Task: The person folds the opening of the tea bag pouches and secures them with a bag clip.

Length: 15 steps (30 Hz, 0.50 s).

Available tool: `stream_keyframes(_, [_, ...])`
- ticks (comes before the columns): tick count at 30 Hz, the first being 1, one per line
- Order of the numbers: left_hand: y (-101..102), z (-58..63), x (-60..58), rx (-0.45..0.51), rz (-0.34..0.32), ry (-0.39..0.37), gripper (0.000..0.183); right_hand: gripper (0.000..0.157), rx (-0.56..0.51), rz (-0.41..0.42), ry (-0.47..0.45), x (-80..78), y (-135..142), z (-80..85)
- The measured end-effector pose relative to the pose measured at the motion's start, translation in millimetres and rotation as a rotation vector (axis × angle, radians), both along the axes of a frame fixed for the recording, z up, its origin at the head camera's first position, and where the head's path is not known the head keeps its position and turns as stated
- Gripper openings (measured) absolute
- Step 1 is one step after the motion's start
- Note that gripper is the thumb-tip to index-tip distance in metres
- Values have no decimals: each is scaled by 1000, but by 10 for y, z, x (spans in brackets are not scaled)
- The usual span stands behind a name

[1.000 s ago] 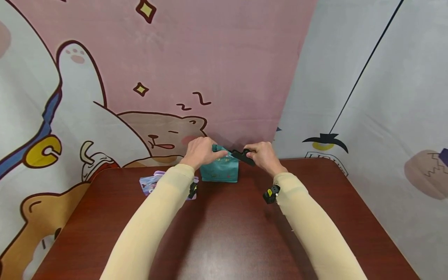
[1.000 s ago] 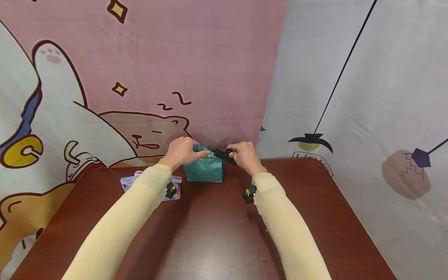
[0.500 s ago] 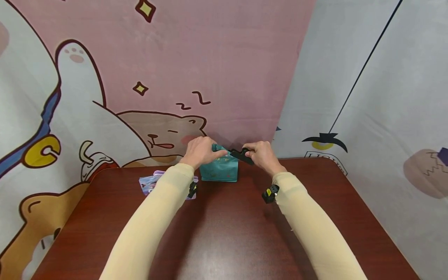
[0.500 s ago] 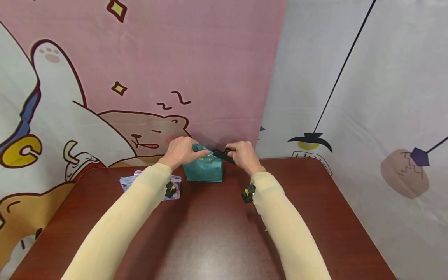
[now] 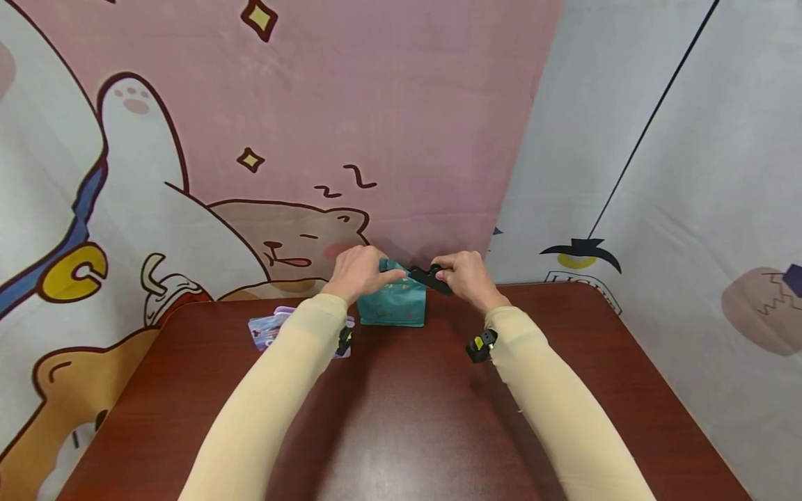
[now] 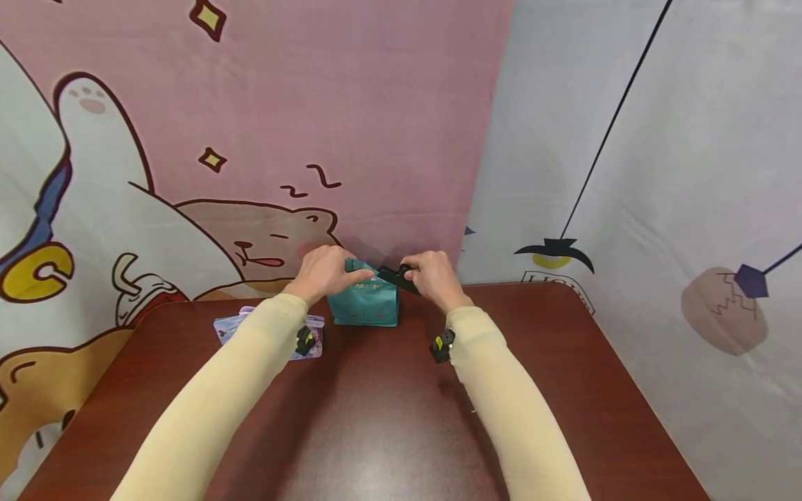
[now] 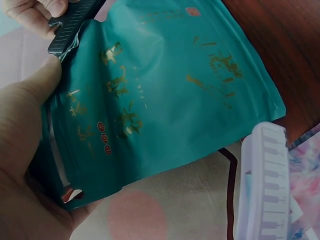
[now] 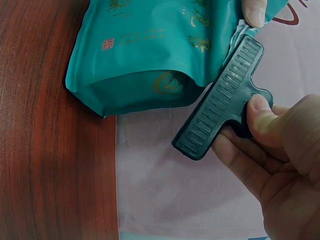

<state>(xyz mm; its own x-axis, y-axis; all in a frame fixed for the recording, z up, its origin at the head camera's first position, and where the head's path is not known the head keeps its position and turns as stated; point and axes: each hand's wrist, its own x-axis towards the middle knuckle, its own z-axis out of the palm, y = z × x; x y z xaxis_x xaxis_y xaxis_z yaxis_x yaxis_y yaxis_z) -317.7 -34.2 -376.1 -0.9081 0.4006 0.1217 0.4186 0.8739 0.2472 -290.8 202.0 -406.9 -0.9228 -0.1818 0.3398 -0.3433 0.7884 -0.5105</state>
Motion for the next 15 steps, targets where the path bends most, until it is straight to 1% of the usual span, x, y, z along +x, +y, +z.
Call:
stream_keyframes(8, [4, -2, -3, -7, 2, -1, 41, 22, -23, -5, -27, 11, -15, 6])
stream_keyframes(15, [7, -2, -4, -6, 4, -3, 42, 20, -24, -22, -25, 4, -32, 5])
